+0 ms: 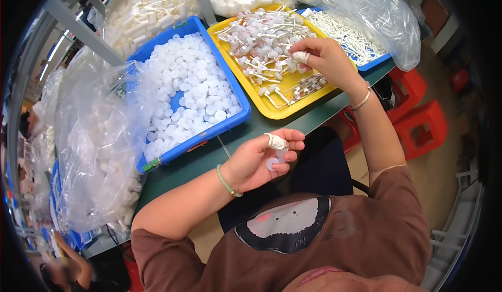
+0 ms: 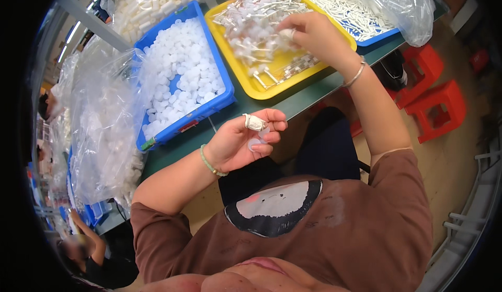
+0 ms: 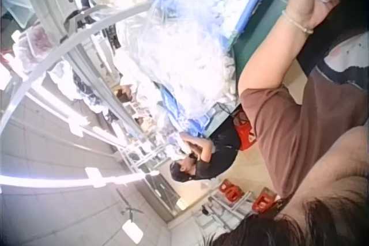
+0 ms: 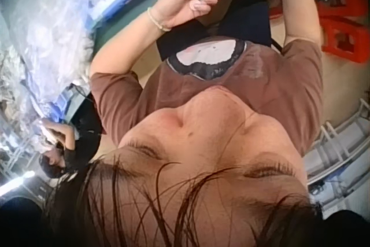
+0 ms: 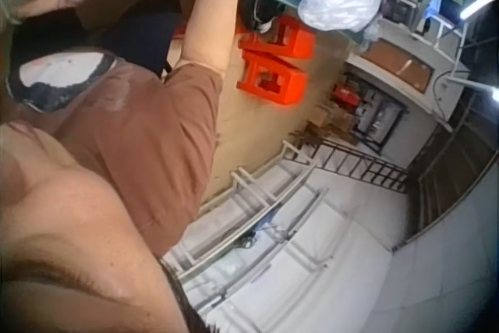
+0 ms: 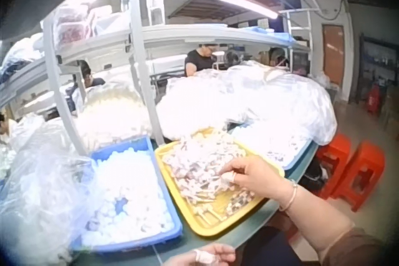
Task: The person repeatedly picks white round candy pieces and thin sticks from trays, inserts the sticks into the candies, and places the assembled lollipops into a yellow tray. The process is continuous and repetitive throughout the clip.
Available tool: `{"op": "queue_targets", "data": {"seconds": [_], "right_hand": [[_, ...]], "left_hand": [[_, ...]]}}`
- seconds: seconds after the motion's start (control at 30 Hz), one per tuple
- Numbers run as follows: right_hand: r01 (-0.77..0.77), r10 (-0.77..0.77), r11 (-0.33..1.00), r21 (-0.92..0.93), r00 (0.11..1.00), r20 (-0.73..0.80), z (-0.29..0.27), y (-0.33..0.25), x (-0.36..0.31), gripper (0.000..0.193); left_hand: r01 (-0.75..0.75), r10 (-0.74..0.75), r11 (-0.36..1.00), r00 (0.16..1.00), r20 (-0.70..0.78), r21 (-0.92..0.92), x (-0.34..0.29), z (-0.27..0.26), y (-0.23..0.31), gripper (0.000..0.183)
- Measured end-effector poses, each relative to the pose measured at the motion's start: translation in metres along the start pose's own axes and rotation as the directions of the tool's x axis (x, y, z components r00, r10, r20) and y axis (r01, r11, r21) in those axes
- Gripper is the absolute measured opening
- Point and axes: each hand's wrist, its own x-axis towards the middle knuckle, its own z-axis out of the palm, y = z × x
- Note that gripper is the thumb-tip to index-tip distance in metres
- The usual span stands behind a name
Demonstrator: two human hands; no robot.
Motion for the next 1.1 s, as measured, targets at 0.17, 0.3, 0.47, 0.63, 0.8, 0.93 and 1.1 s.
{"op": "queue_targets", "data": {"seconds": [0.17,0.3,0.47,0.63,0.8,0.93,1.1], "right_hand": [[-0.061,0.048,0.891,0.451,0.998,0.041,0.019,-0.015,0.018,0.023],[-0.164,0.062,0.792,0.588,0.980,0.189,0.031,-0.013,0.026,0.027],[0.203,-0.230,0.965,-0.165,0.959,-0.163,0.035,-0.014,0.025,0.025],[0.003,0.003,0.972,-0.235,1.000,0.026,-0.016,-0.011,-0.011,0.019],[0.119,-0.054,0.952,-0.284,0.972,0.227,-0.031,0.002,-0.024,0.021],[0.241,-0.122,0.886,-0.395,0.945,0.302,-0.026,0.007,-0.018,0.020],[0.300,-0.127,0.831,-0.468,0.922,0.365,-0.019,0.013,-0.012,0.017]], "left_hand": [[-0.007,0.007,1.000,0.999,0.036,0.013,0.001,-0.010,0.001,0.027],[-0.037,0.035,0.998,0.998,0.045,0.057,0.001,-0.008,0.000,0.029],[-0.112,0.113,0.993,0.994,0.010,-0.042,0.001,-0.010,0.003,0.031],[-0.076,0.081,0.995,0.994,-0.073,0.069,-0.001,0.001,-0.003,0.028],[-0.063,0.066,0.989,0.998,-0.013,0.135,0.000,-0.003,0.003,0.028],[-0.081,0.092,0.989,0.992,-0.084,0.126,-0.002,0.008,0.002,0.037],[-0.133,0.160,0.969,0.980,-0.116,0.209,0.000,0.010,0.008,0.044]]}}
